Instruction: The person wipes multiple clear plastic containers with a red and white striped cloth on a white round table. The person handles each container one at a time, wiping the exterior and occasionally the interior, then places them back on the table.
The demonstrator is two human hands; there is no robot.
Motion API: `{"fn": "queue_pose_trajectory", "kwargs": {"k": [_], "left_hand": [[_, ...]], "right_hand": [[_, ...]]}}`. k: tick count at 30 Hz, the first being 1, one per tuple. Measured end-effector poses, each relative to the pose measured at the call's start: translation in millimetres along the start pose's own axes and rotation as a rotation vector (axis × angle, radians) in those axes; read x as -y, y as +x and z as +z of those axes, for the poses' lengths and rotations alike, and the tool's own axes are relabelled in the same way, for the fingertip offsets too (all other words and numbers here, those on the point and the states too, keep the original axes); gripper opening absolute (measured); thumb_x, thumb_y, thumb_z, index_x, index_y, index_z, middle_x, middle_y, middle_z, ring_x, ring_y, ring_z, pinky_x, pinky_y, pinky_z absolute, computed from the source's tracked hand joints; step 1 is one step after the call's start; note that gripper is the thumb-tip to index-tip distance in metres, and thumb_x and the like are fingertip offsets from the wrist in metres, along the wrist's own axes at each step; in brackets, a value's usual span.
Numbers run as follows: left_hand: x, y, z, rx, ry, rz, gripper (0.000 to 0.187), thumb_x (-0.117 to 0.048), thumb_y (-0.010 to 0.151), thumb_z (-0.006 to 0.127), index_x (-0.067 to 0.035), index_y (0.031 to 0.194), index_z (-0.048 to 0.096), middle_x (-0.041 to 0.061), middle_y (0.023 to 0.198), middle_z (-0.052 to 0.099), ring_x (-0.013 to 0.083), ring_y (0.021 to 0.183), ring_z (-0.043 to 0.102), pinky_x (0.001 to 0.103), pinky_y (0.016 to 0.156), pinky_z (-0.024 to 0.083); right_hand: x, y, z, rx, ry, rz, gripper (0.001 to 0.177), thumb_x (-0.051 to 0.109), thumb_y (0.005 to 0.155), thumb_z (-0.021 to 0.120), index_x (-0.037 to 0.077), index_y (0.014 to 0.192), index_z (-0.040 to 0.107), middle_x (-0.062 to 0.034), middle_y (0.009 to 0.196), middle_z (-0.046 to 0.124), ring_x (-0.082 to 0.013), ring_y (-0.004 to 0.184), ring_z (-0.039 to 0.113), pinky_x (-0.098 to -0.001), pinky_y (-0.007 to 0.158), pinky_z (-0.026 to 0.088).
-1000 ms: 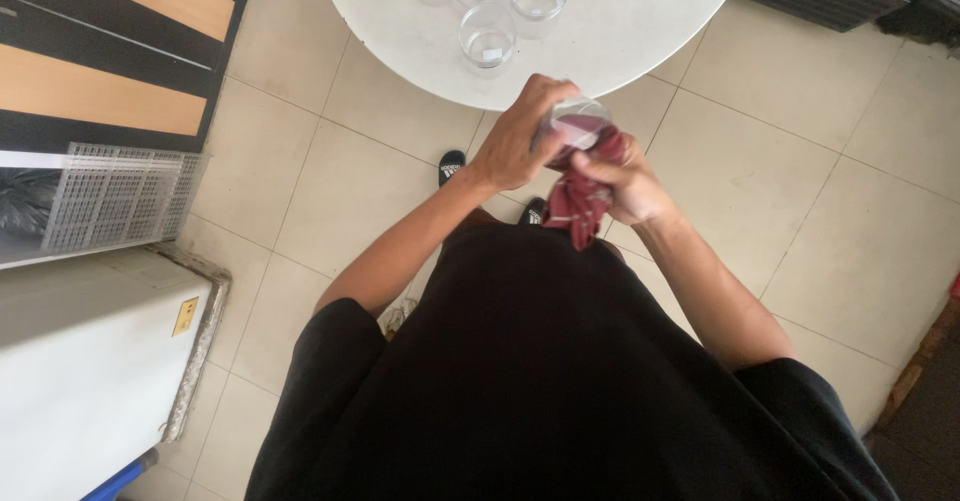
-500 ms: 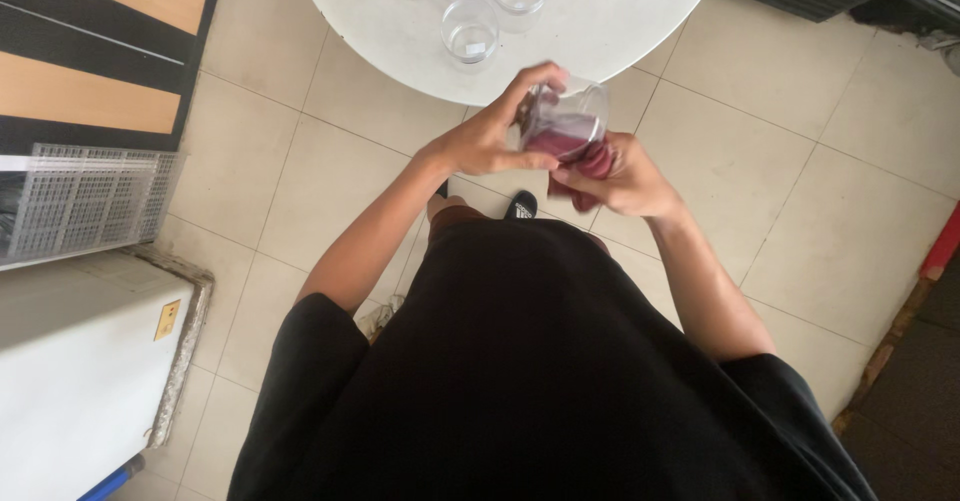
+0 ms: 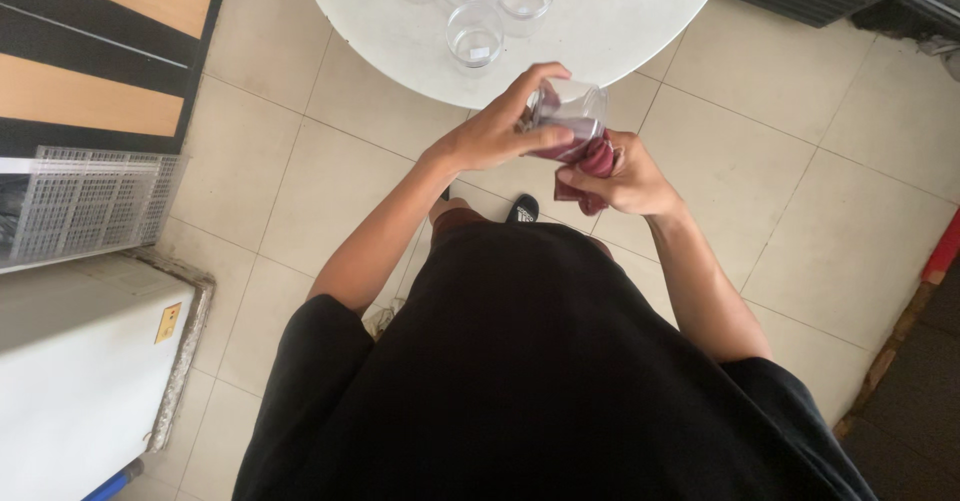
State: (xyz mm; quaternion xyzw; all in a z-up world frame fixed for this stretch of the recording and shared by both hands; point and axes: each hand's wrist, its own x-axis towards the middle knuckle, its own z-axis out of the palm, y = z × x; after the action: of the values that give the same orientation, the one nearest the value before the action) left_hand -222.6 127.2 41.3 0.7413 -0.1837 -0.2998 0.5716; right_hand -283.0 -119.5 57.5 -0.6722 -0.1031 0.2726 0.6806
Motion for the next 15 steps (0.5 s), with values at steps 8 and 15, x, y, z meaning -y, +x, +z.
{"fn": "queue_pose_trajectory", "kwargs": {"k": [8,15], "left_hand": [[-31.0,-7.0,5.5,0.050,0.584,0.692,0.079,-0.003,0.075,0.090,-0.029,0.135,0.046,0.008,0.155,0.034,0.0406,0.149,0.030,0.056,0.116,0.037],[-4.4,-10.9,-9.4,-0.199,0.283,0.658,0.085,-0.013,0.075,0.096,-0.025,0.132,0.034,0.009,0.143,0.038,0.0306,0.145,0.039,0.050,0.122,0.046]], "right_hand": [[-24.4,-3.6,-4.9,-0.148,1.075,-0.041,0.071,0.004,0.072,0.067,-0.007,0.140,0.052,-0.0213,0.130,0.063,-0.0364,0.121,0.066,-0.0484,0.112,0.056],[-25.6,-10.8,12.7,-0.397,1.182,-0.206,0.064,0.014,0.080,0.064,-0.001,0.141,0.047,-0.0208,0.133,0.061,-0.0385,0.122,0.062,-0.0566,0.107,0.049]]}}
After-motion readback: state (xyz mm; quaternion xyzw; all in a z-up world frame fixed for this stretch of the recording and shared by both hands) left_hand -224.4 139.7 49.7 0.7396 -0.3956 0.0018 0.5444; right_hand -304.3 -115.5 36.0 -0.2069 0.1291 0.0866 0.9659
